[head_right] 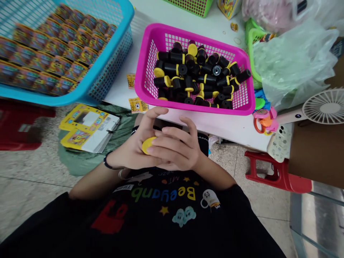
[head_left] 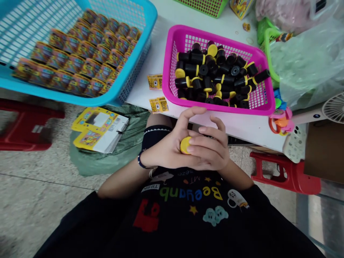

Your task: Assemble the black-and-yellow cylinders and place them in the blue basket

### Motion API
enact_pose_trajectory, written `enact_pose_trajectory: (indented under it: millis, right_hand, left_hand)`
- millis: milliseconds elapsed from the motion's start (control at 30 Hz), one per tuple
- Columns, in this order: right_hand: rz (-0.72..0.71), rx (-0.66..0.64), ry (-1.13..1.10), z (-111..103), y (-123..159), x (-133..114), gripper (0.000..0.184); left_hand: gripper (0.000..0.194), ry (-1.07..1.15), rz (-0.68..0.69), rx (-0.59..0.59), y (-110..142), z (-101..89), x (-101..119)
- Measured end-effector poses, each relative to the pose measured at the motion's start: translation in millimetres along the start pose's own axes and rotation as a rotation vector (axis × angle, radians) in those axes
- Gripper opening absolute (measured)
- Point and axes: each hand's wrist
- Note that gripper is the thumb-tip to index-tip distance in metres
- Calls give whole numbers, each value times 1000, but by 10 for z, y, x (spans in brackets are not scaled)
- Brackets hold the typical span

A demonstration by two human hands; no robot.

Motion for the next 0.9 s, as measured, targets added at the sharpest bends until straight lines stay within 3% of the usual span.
enact_pose_trajectory:
  millis: [167,300,433,533,633,767,900]
  right_hand:
    - [-336,317,234,-39,-145,-102,12]
    - [-359,286,158,-91,-216,-135,12]
    - [-324,287,192,-108,-180,-101,6]
    - [-279,276,202,-102,-113,-45,28]
    - [-247,277,184,-95,-61,28,39]
    - [-293,273,235,-139,-55,136,34]
    - [-320,236,337,-252,-59,197,35]
  left_hand:
    - [85,9,8,-86,-37,-6,84]
    - [87,-29,58,-109,-24,9,36]
    - [79,-211,248,160,13,4,15]
    - [56,-307,303,266,62,-12,66]
    - [48,-284,189,277,117,-30,135]
    - [53,-278,97,253,134,-83,235]
    - [18,-603,148,142,98,-207,396]
Point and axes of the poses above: each hand's wrist, its own y-axis away from the middle knuckle, its own z-axis out of the palm, x = y × z, and after that the axes turned 6 degrees about x, right-handed
